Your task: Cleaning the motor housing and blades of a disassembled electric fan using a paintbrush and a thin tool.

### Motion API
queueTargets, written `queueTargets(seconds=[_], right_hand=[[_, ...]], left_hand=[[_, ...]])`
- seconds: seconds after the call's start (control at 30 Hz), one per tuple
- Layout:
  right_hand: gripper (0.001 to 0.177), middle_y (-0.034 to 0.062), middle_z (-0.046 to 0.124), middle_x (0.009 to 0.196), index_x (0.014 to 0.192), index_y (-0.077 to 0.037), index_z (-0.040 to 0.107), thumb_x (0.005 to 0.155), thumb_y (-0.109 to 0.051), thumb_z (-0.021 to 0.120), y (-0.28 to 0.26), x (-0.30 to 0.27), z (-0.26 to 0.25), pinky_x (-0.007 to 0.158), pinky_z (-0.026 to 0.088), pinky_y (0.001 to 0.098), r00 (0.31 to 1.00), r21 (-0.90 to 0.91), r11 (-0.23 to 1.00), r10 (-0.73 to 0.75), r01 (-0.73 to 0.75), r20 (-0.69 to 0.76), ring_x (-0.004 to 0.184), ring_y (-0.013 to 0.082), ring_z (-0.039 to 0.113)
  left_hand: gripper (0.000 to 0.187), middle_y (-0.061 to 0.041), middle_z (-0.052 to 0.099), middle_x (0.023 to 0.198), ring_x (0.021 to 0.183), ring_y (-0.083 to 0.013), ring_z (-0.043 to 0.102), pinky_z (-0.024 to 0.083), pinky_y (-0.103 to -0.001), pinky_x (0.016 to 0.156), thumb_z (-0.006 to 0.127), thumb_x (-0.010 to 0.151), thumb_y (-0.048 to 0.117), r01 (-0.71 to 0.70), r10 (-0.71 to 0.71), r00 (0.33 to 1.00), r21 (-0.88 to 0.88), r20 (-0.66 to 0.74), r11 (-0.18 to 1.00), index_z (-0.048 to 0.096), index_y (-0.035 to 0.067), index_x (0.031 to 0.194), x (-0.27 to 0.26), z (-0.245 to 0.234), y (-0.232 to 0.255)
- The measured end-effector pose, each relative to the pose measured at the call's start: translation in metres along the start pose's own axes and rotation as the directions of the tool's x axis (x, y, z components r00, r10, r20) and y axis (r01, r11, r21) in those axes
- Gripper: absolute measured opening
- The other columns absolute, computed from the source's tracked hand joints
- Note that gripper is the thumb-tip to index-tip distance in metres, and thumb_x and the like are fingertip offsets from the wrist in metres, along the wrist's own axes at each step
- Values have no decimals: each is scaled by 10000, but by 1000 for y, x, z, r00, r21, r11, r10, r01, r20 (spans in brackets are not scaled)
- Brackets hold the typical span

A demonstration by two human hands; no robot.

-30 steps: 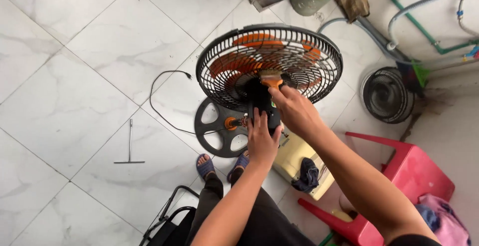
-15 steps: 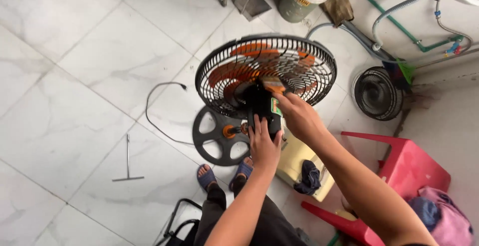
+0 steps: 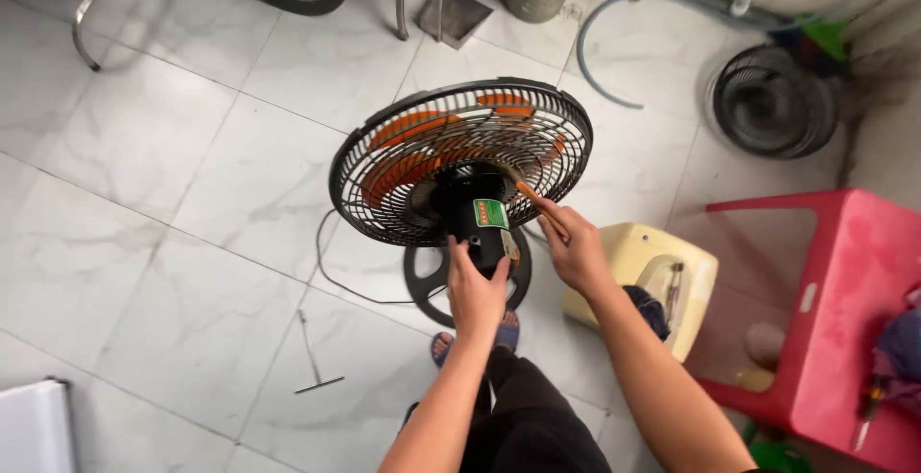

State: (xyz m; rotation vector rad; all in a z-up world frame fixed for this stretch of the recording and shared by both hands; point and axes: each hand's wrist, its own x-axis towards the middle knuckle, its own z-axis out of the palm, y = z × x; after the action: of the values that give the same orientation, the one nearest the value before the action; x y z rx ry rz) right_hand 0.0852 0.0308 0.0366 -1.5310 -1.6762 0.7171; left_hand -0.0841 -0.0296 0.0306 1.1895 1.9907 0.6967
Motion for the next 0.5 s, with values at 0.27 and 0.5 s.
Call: queueTargets(seconds=[0.27,0.5], right_hand=[[310,155,702,902,1312,-137,705,1007,-130,657,18,-18,33,736,554,432,998,221,974,62,-53,-33,828,378,702],[375,58,636,849,1397,-214,659,1025,-168,632,24,-29,41,666,558,354,999,168,985,35,-36,13,751,263,687]], left_hand=[[1067,-219,167,1676,1423,-481,385,394,-576,1126,780,798,467,134,-151,965,91,216,987,175,211,1639,21,-33,18],[1048,-189,198,1677,1471,-437,338,335,-540,1187,771,805,383,237,-253,947,105,199,966,172,224,1650,16,-36,50]])
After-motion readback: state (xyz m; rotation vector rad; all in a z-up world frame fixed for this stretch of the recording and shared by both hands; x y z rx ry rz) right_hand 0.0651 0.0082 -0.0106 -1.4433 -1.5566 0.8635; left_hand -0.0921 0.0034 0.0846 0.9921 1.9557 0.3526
